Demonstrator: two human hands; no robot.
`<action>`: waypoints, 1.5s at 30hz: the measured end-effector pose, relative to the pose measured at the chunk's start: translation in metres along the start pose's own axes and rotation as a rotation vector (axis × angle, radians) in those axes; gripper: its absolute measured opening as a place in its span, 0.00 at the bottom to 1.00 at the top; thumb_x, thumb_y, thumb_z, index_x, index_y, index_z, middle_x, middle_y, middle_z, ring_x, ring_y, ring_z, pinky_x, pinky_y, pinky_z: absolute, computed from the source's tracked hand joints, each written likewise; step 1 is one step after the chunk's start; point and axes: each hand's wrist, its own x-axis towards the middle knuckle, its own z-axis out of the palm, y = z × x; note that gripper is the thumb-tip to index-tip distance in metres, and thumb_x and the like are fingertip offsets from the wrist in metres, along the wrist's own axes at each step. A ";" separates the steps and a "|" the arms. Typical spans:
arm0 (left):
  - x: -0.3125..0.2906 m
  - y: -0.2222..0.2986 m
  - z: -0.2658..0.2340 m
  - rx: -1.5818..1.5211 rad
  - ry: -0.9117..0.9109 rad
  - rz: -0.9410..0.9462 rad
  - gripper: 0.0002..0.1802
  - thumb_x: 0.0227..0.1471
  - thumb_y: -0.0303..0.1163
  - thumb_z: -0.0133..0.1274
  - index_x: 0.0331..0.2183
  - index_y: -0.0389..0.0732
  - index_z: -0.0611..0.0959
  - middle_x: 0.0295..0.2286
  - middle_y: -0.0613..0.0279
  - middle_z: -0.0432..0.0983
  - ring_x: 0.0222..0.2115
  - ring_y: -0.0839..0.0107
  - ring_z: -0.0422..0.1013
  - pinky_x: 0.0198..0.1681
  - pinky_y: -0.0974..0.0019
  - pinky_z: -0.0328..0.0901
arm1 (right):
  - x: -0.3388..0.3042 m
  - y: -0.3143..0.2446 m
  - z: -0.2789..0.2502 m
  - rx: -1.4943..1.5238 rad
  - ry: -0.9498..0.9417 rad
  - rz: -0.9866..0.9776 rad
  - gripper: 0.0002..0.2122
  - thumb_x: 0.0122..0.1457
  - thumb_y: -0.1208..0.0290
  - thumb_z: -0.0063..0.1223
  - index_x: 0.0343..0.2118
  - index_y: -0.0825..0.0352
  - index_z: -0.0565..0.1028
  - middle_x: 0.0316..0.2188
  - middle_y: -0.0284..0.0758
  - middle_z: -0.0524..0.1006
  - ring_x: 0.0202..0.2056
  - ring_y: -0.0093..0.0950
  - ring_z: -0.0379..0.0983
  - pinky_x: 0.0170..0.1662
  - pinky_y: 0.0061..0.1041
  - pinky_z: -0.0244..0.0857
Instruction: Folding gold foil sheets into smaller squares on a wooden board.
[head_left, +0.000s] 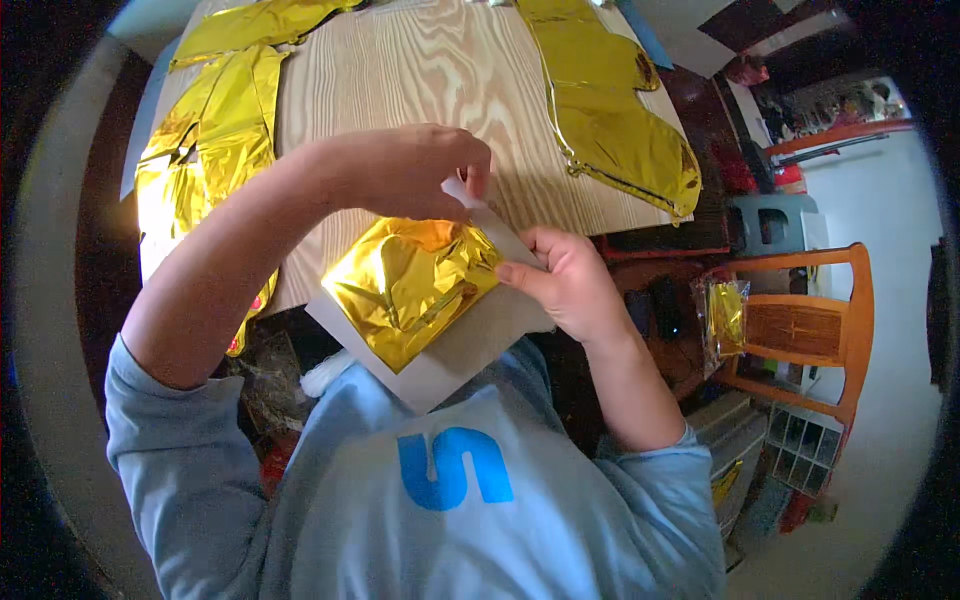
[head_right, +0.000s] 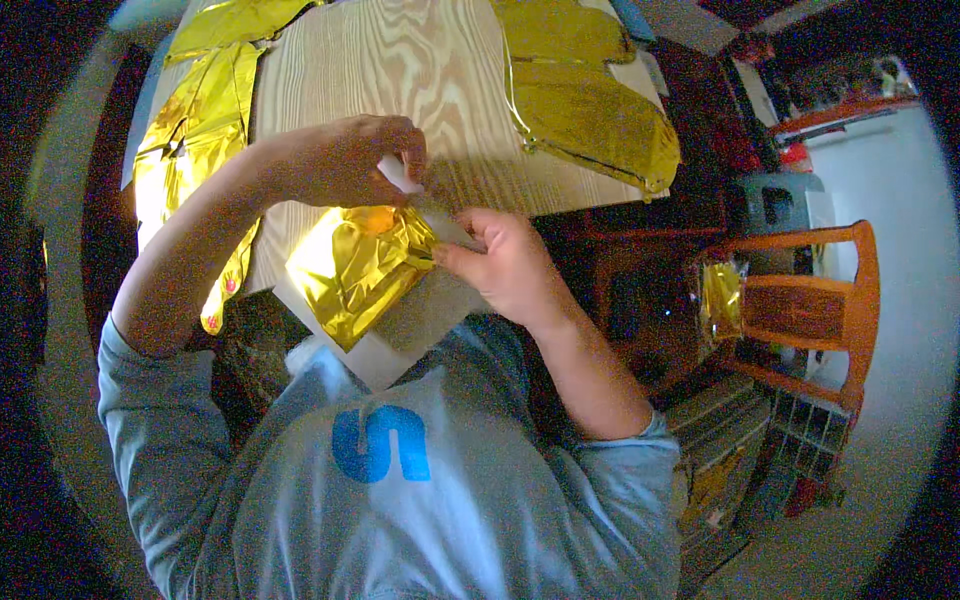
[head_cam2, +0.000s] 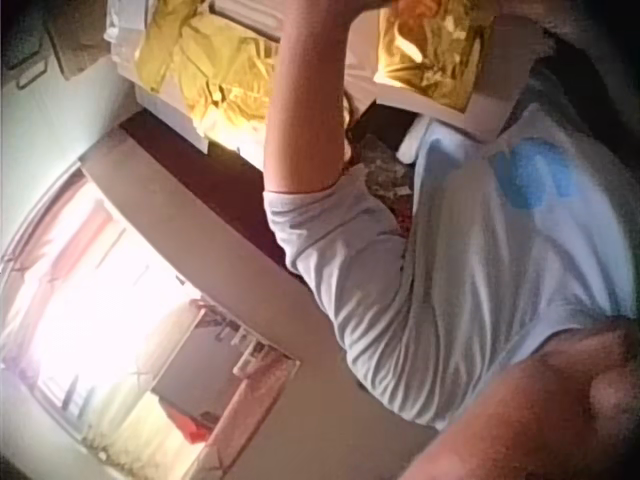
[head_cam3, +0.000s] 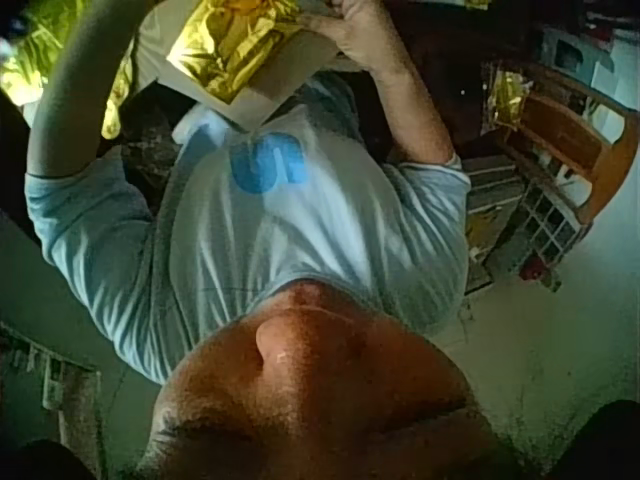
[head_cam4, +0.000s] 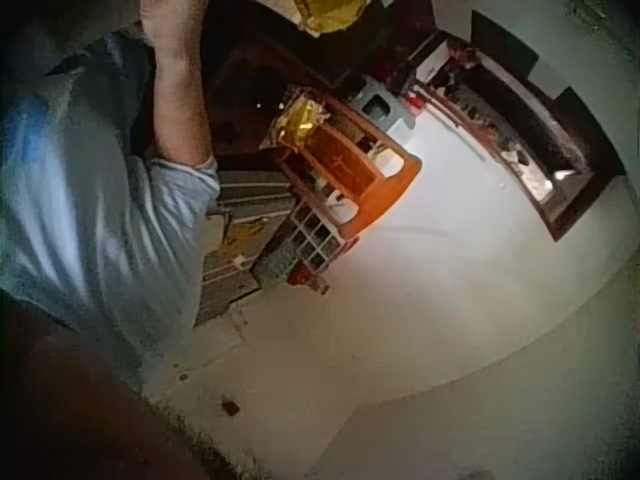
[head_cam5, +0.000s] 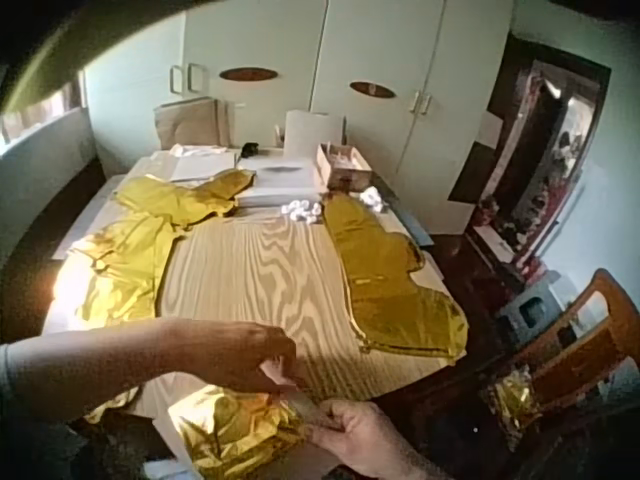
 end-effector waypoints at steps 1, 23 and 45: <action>-0.004 -0.001 0.004 -0.067 0.076 -0.034 0.21 0.48 0.31 0.64 0.44 0.40 0.78 0.39 0.57 0.76 0.46 0.62 0.73 0.49 0.58 0.69 | 0.000 0.001 0.000 0.034 -0.004 -0.005 0.07 0.59 0.76 0.59 0.38 0.71 0.77 0.30 0.30 0.81 0.31 0.17 0.75 0.35 0.21 0.70; -0.043 -0.011 0.028 -0.652 0.329 -0.475 0.19 0.60 0.44 0.57 0.38 0.36 0.83 0.22 0.70 0.75 0.18 0.84 0.66 0.18 0.75 0.61 | -0.004 0.011 0.005 0.209 0.111 -0.082 0.07 0.59 0.79 0.57 0.40 0.71 0.75 0.35 0.31 0.81 0.34 0.17 0.75 0.41 0.19 0.69; -0.044 -0.014 0.019 -0.612 0.430 -0.342 0.16 0.53 0.34 0.61 0.39 0.31 0.85 0.30 0.60 0.83 0.29 0.77 0.76 0.36 0.71 0.71 | -0.001 0.022 0.007 0.290 0.199 -0.165 0.11 0.58 0.80 0.56 0.44 0.71 0.75 0.41 0.34 0.80 0.41 0.20 0.74 0.49 0.23 0.67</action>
